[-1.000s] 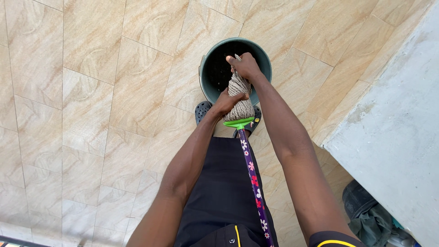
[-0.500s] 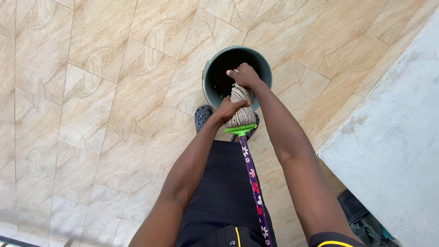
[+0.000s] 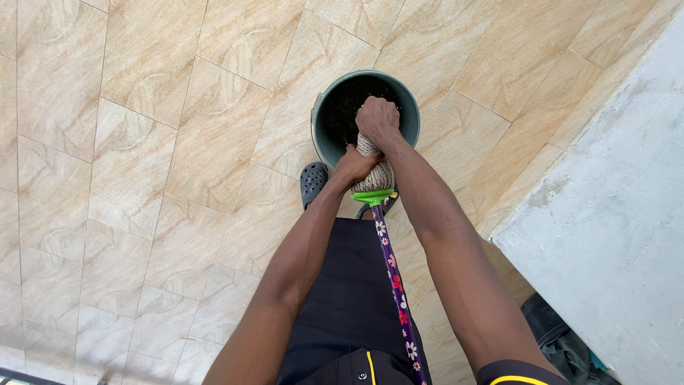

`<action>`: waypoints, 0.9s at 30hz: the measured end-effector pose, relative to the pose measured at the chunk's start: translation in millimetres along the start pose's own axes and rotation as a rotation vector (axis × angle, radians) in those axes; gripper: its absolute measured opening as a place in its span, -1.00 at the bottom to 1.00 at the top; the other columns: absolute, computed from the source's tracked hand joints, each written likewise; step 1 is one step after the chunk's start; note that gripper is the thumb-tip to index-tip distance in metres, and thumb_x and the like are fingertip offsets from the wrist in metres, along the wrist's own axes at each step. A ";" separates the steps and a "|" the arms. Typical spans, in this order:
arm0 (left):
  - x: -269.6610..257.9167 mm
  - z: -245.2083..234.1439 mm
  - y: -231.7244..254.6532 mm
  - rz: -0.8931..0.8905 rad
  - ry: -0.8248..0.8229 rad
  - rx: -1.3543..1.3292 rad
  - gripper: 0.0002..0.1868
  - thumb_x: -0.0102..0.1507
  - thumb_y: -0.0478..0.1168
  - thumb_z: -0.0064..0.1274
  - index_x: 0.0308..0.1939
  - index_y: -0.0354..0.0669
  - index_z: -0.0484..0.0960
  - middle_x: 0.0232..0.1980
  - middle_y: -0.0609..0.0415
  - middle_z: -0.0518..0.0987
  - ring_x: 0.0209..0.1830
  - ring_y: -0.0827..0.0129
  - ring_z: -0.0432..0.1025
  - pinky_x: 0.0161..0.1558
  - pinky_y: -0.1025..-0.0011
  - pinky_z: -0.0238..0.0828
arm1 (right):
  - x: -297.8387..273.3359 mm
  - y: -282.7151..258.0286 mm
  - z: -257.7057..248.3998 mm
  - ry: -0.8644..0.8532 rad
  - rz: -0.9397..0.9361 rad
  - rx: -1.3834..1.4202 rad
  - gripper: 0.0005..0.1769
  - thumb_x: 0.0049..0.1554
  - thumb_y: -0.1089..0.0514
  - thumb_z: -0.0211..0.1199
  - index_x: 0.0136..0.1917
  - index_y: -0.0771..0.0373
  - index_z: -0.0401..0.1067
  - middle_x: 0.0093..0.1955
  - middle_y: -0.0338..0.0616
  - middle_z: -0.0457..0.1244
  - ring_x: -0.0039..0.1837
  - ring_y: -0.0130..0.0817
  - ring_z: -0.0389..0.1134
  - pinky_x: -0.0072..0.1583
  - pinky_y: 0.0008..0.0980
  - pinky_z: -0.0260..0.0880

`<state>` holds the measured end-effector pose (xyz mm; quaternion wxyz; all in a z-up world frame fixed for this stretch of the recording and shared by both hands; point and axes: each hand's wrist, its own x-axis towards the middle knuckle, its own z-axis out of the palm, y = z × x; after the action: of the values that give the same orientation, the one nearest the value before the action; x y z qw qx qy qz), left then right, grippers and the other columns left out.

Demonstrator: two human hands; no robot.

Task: The person is seen mopping a tiled balcony using a mop and a bucket of water.

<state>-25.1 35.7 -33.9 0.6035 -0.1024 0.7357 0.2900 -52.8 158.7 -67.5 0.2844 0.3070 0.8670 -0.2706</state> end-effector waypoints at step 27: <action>7.4 -3.7 -67.1 0.195 -0.641 -1.175 -0.35 0.40 0.10 0.04 0.35 -0.36 0.41 0.07 -0.20 0.61 -0.08 0.20 0.63 -0.07 0.26 0.69 | -59.8 45.2 58.1 -0.661 -0.308 2.370 0.21 0.07 -0.52 0.28 0.59 0.42 0.06 0.45 0.30 0.19 0.47 0.11 0.32 0.40 0.13 0.41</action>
<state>3.6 -19.3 -60.8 0.6070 -0.2555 0.2462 0.7111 36.1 128.8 -81.6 0.0019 0.1867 0.0014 -0.9824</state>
